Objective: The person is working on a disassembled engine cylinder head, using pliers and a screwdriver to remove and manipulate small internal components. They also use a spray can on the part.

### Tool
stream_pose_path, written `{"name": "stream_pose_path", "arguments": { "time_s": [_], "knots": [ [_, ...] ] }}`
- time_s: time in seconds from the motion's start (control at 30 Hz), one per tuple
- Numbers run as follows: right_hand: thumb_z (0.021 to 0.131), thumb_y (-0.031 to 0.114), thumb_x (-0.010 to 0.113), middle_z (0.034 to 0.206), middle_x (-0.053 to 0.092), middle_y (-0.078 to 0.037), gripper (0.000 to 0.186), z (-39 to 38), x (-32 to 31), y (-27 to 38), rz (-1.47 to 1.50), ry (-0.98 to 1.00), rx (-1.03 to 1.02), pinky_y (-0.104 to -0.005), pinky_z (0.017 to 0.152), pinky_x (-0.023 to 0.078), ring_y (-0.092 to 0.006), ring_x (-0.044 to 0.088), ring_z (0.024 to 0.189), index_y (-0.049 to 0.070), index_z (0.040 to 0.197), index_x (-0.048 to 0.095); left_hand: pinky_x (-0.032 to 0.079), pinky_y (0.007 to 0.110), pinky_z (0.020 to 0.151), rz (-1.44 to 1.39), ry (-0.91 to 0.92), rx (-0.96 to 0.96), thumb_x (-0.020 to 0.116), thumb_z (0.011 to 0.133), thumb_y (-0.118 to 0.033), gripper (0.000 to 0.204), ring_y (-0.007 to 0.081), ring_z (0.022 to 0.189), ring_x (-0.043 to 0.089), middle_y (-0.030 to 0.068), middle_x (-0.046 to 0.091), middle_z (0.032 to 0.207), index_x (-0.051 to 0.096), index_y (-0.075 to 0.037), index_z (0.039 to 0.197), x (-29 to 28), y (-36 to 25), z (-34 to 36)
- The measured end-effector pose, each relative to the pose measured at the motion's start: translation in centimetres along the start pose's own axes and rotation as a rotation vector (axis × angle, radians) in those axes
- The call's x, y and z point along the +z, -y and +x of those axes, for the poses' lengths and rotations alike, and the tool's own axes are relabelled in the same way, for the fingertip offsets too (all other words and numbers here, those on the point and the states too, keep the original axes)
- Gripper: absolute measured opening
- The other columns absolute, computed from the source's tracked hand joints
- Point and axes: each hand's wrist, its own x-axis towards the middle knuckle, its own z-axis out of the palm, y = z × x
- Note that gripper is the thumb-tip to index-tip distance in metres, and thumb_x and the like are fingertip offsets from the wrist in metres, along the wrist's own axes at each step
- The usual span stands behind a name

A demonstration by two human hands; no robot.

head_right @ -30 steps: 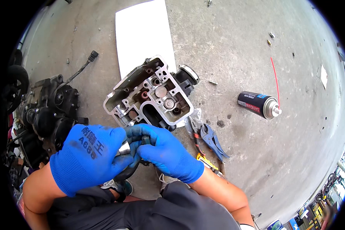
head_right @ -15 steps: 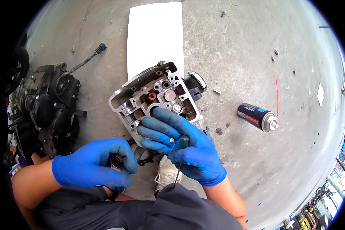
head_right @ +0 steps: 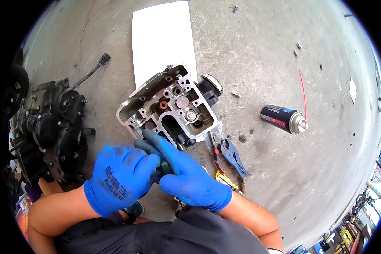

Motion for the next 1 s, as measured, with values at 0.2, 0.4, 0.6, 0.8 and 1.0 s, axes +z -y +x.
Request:
{"name": "stream_pose_path", "arguments": {
  "time_s": [0.2,0.4,0.6,0.8,1.0],
  "knots": [
    [0.073,-0.008,0.043,0.159,0.026,-0.022,0.096,0.8,0.4,-1.2,0.019,0.047,0.054,-0.0363,0.117,0.029,-0.0258,0.034,0.143,0.002,0.159,0.002,0.045,0.039,0.051,-0.056,0.087,-0.076,0.073,0.076,-0.023,0.024,0.0248,0.062,0.061,0.0072,0.056,0.074,0.059,-0.011,0.091,0.4,0.3,-1.4],
    [0.075,-0.009,0.041,0.145,0.041,-0.019,0.086,0.5,0.6,0.0,-0.023,-0.009,0.040,-0.0351,0.105,0.042,-0.0240,0.050,0.127,0.001,0.157,0.015,0.050,0.039,0.055,-0.497,-0.014,-0.381,0.072,0.076,-0.013,0.014,0.0299,0.063,0.064,0.0101,0.063,0.075,0.062,-0.006,0.084,0.3,1.0,-0.8],
    [0.082,-0.007,0.041,0.106,0.065,-0.014,0.053,-2.1,-1.9,2.9,-0.244,-0.534,-0.161,-0.0224,0.063,0.049,-0.0123,0.063,0.079,-0.004,0.134,0.050,0.051,0.040,0.060,-0.254,-0.037,-0.270,0.072,0.077,-0.013,0.013,0.0313,0.066,0.064,0.0110,0.064,0.075,0.064,-0.008,0.086,2.4,3.1,-0.2],
    [0.082,-0.007,0.042,0.102,0.064,-0.012,0.048,-2.6,-1.6,3.4,-0.310,-0.526,-0.153,-0.0252,0.073,0.050,-0.0110,0.058,0.075,-0.004,0.128,0.055,0.049,0.041,0.059,-0.002,0.000,-0.183,0.071,0.079,-0.016,0.015,0.0291,0.069,0.064,0.0085,0.060,0.076,0.061,-0.011,0.088,3.7,2.8,1.2],
    [0.080,-0.007,0.042,0.098,0.066,-0.011,0.047,-1.7,-1.8,2.3,-0.272,-0.499,-0.193,-0.0199,0.059,0.046,-0.0101,0.061,0.072,-0.004,0.125,0.057,0.047,0.040,0.058,0.154,0.000,-0.134,0.073,0.077,-0.017,0.019,0.0273,0.068,0.062,0.0075,0.057,0.073,0.060,-0.010,0.090,4.6,2.8,1.2]
  ]
}}
